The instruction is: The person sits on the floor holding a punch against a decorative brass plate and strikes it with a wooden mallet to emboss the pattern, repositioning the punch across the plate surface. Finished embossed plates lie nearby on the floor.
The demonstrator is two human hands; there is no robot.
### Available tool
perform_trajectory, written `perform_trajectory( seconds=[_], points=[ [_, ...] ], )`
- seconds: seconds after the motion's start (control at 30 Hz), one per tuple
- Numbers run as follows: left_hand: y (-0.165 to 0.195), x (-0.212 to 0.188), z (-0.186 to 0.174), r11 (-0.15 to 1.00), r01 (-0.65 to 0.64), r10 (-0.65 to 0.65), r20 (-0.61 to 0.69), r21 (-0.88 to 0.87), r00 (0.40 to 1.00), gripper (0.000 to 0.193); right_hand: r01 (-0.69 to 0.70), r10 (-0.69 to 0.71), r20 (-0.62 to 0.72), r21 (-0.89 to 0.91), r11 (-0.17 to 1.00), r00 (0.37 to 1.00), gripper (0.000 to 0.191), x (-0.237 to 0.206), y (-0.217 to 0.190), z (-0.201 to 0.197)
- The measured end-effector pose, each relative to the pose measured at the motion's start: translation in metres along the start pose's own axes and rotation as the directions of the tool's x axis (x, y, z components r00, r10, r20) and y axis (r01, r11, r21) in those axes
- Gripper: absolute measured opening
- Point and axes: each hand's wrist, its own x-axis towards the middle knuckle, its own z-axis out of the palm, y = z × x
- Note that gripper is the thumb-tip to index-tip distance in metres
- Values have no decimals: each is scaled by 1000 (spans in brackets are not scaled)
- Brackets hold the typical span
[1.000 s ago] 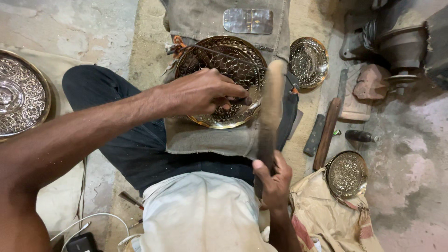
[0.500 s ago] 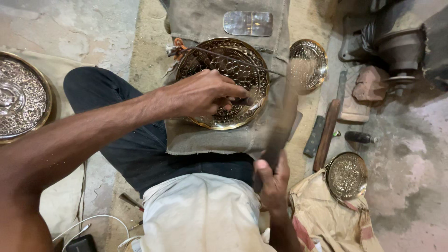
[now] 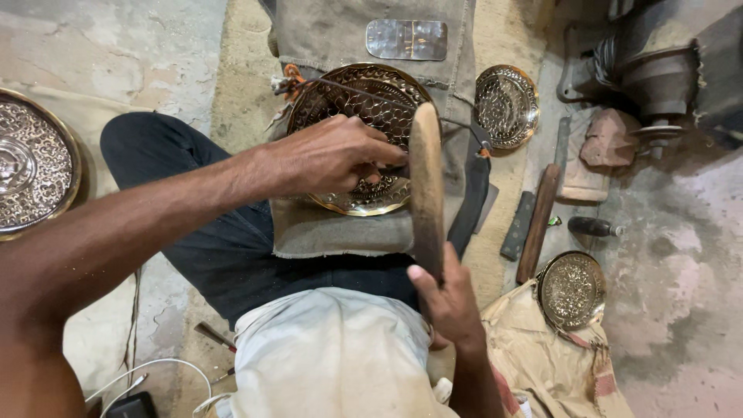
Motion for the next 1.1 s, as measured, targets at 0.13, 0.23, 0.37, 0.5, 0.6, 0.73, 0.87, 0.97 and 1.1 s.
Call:
perform_trajectory(
  seconds=[0.13,0.23,0.37,0.5,0.6,0.73,0.87,0.97,1.1],
  points=[
    [-3,-9,-9,983,11,-47,-195,-182,980,42,211,-179,-188,165,964,966,34,8,6,-9],
    [-8,-30,-28,940,-29,-160,-518,-339,840,25,221,-112,-320,332,917,941,38,30,7,-15],
    [-5,-67,-26,942,-17,-239,-702,-336,671,36,229,-81,-396,342,911,915,45,79,-8,-29],
    [8,-90,7,758,111,-577,-582,-642,573,39,290,-194,-311,303,908,930,41,129,-35,-30],
    [11,-90,30,681,8,-607,-559,-732,565,40,231,-195,-318,79,970,928,41,144,-51,-27],
    [8,-85,42,647,-42,-619,-557,-761,554,41,257,-289,-235,-160,953,928,42,129,-61,-23],
    [5,-80,42,620,-39,-632,-528,-784,568,40,263,-302,-150,-230,937,942,51,105,-63,-15],
    [6,-73,49,612,-73,-622,-536,-787,571,42,35,-48,-273,-50,998,961,48,107,-61,-16],
    [9,-59,62,620,-100,-597,-550,-778,584,34,265,-317,-339,-192,945,886,44,120,-51,-19]
  ],
)
